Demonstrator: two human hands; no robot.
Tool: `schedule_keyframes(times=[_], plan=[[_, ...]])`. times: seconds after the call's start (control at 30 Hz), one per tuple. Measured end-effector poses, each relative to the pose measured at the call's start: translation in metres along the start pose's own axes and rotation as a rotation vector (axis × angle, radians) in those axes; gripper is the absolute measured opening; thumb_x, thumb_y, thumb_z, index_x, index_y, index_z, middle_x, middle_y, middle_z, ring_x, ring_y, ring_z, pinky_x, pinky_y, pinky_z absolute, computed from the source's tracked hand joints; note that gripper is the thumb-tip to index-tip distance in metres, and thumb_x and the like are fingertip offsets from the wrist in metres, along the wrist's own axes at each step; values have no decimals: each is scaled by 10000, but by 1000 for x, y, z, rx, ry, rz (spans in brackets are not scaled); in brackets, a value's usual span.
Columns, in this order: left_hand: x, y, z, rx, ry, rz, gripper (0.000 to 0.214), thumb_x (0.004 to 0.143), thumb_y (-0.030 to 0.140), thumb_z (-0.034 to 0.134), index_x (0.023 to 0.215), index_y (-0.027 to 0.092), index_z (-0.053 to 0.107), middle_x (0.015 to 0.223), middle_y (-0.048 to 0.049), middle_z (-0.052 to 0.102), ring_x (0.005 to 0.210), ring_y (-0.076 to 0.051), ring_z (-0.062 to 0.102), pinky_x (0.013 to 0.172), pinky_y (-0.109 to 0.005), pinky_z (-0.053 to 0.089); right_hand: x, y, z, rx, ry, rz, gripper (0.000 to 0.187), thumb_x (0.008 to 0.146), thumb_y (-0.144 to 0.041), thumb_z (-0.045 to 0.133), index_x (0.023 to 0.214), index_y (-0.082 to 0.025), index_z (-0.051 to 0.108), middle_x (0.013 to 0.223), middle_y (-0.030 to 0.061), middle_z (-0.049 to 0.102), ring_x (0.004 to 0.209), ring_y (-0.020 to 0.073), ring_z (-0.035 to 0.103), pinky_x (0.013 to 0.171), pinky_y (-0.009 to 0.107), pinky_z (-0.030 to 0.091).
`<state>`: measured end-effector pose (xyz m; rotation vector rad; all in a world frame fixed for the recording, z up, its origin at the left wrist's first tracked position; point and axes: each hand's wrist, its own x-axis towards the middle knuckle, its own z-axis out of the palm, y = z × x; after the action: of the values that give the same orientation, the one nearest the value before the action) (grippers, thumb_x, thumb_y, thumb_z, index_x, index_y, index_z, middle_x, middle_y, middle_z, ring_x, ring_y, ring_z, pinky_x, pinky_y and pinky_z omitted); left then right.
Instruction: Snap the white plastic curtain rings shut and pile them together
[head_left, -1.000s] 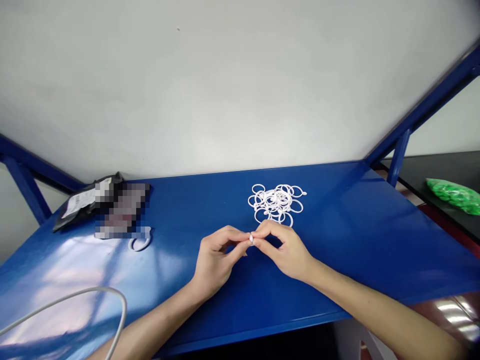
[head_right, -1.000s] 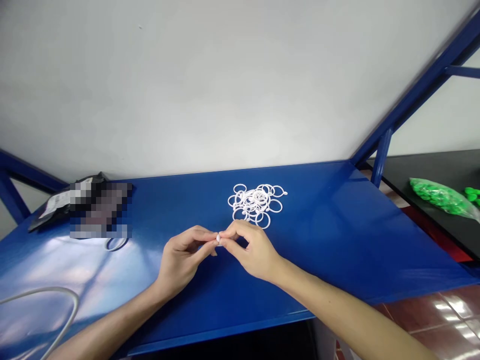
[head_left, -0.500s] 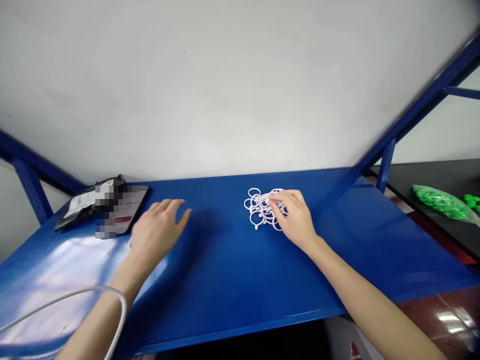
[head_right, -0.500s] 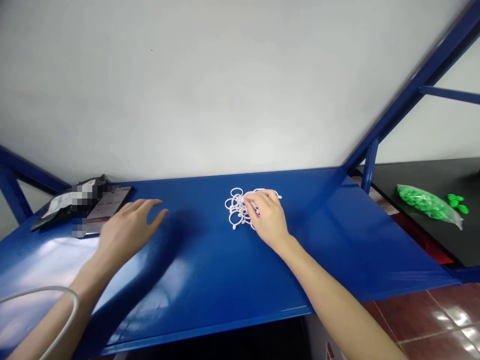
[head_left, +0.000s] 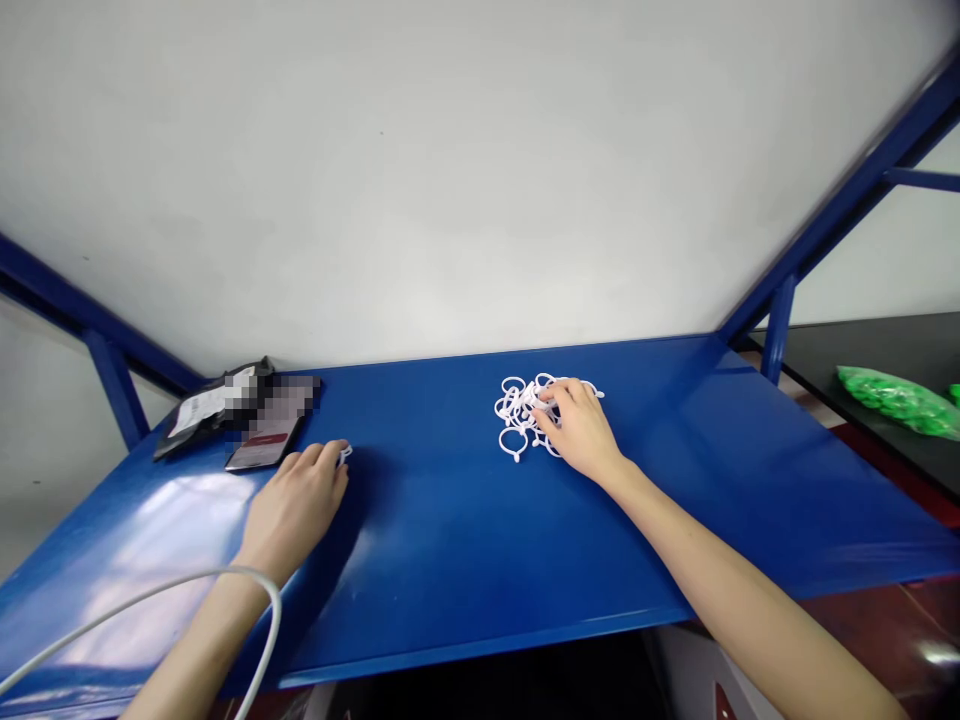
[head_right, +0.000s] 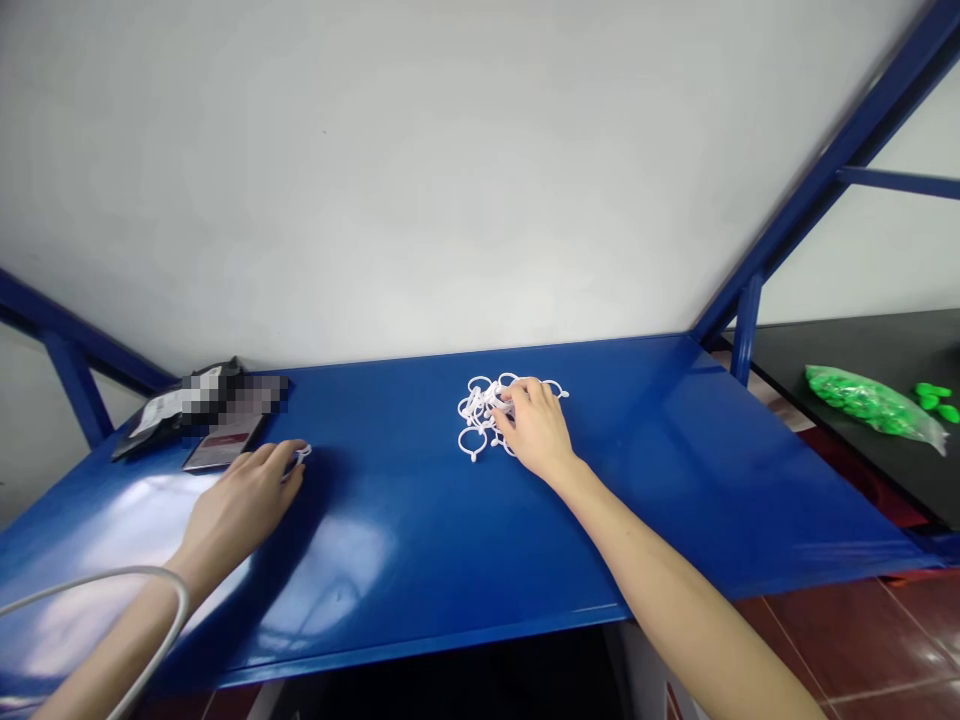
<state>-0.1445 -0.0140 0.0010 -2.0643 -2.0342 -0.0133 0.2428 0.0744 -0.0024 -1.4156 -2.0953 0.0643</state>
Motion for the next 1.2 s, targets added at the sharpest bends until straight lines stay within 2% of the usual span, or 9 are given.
schedule_keyframes(times=[0.13, 0.3, 0.43, 0.57, 0.67, 0.77, 0.97, 1.07, 1.2], plan=[[20, 34, 0, -30, 34, 151, 360, 997, 205, 427, 1285, 122, 625, 1077, -129, 718, 965, -303, 672, 879, -406, 515, 0, -3, 1, -20, -7, 20, 135, 975, -313, 586, 1036, -197, 620, 1144, 125, 659, 1084, 319, 597, 944, 470, 500], [46, 86, -14, -25, 6, 244, 380, 960, 111, 433, 1274, 130, 647, 1075, -139, 723, 971, -301, 685, 851, -410, 516, -3, -3, -5, -147, 13, 1, 113, 979, -287, 561, 976, -205, 638, 1074, 123, 702, 1042, 332, 585, 884, 471, 481], [58, 112, -18, -80, 42, 291, 364, 966, 98, 421, 1231, 133, 668, 1056, -146, 722, 977, -310, 683, 825, -419, 516, -4, 4, -15, -209, 75, 20, 136, 985, -258, 540, 889, -218, 628, 945, 108, 739, 949, 323, 585, 796, 441, 460], [58, 115, -10, -151, 101, 285, 369, 977, 121, 433, 1270, 143, 656, 1080, -141, 732, 999, -308, 687, 832, -417, 522, -3, 14, -22, -250, 80, 105, 145, 985, -293, 549, 897, -211, 629, 880, 109, 737, 892, 324, 584, 775, 447, 456], [54, 108, -4, -210, 141, 301, 351, 994, 150, 428, 1254, 151, 664, 1117, -131, 739, 998, -295, 696, 858, -410, 527, -3, 15, -22, -256, 49, 140, 185, 981, -327, 559, 1024, -184, 668, 1000, 139, 732, 962, 351, 600, 820, 485, 483], [52, 103, -2, -277, 157, 305, 336, 997, 167, 421, 1213, 150, 678, 1118, -127, 751, 980, -287, 708, 872, -409, 537, -5, 11, -19, -204, 52, 120, 304, 986, -349, 551, 1203, -167, 661, 1167, 165, 693, 1072, 367, 599, 897, 516, 504], [52, 104, -6, -424, 146, 201, 358, 975, 179, 422, 1225, 161, 677, 1155, -129, 770, 1017, -286, 738, 886, -396, 555, -8, 5, -10, -105, -13, 28, 371, 1028, -403, 505, 1281, -181, 662, 1333, 154, 647, 1288, 391, 517, 1054, 598, 466], [50, 106, -14, -651, 98, 115, 324, 974, 240, 452, 1198, 185, 678, 1109, -103, 786, 986, -268, 752, 842, -373, 566, -8, -1, -11, -65, 52, 7, 385, 1025, -402, 523, 1310, -176, 649, 1345, 162, 632, 1341, 391, 474, 1088, 600, 454], [41, 113, -28, -1155, -68, 28, 275, 983, 386, 521, 1131, 198, 656, 966, -65, 800, 935, -226, 760, 823, -336, 566, -15, -24, -18, 132, 94, -43, 274, 1020, -340, 556, 1241, -222, 665, 1219, 125, 679, 1225, 326, 569, 1050, 535, 500]])
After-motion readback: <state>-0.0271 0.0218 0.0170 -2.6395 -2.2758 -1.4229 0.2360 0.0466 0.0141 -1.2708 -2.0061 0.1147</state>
